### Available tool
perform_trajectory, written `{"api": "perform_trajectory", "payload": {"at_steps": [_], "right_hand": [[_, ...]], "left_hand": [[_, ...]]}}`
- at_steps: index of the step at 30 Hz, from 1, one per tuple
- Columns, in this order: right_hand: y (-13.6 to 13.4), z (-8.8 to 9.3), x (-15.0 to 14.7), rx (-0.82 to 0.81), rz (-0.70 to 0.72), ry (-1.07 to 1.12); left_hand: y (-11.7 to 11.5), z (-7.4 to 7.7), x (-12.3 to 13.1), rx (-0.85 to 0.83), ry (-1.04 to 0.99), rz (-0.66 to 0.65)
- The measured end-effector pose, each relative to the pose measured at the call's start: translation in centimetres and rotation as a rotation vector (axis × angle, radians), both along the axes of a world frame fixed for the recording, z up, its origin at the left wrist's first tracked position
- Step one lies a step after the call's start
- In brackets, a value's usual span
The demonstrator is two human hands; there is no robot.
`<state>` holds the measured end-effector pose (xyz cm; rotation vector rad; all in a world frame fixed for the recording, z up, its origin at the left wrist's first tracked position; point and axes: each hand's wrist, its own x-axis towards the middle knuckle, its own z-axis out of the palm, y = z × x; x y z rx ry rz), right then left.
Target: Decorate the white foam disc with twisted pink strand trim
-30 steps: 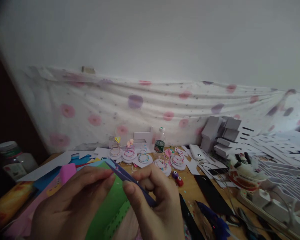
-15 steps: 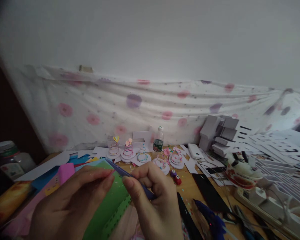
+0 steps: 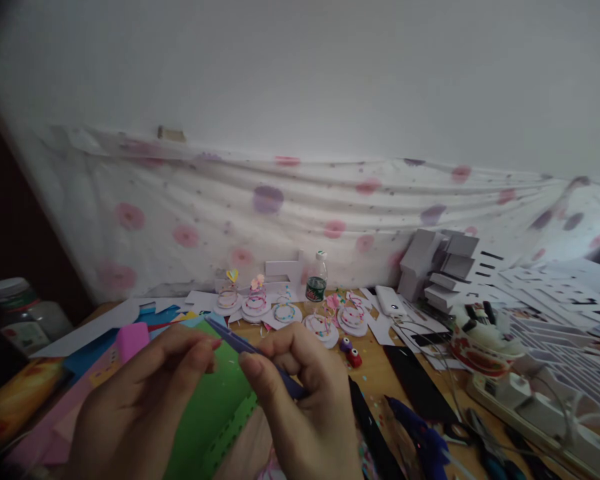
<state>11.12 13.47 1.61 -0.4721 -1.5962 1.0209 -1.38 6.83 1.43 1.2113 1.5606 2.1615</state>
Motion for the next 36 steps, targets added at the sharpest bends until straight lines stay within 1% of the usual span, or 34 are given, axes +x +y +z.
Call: {"api": "perform_trajectory", "payload": {"at_steps": [7, 13, 15, 18, 21, 25, 30, 36], "right_hand": [[0.1, -0.3, -0.2, -0.021, 0.056, 0.017], [-0.3, 0.4, 0.1, -0.062, 0.065, -0.023], [-0.4, 0.5, 0.1, -0.069, 0.061, -0.031], [-0.3, 0.3, 0.0, -0.040, 0.083, 0.013], [-0.2, 0.0, -0.2, -0.020, 0.109, 0.044], [-0.2, -0.2, -0.2, -0.009, 0.106, 0.038], [-0.3, 0.0, -0.1, -0.009, 0.098, 0.025], [-0.3, 0.2, -0.2, -0.066, 0.079, 0.000]], "left_hand": [[-0.1, 0.2, 0.0, -0.009, 0.039, -0.009], [0.0, 0.0, 0.0, -0.007, 0.049, 0.044], [0.0, 0.0, 0.0, 0.020, 0.099, 0.065], [0.0, 0.0, -0.1, 0.095, 0.194, 0.076], [0.0, -0.1, -0.4, 0.121, 0.244, 0.069], [0.0, -0.2, -0.7, 0.090, 0.288, 0.057], [0.0, 0.0, -0.8, 0.054, 0.321, 0.055], [-0.2, -0.2, -1.1, 0.042, 0.271, 0.022]]}}
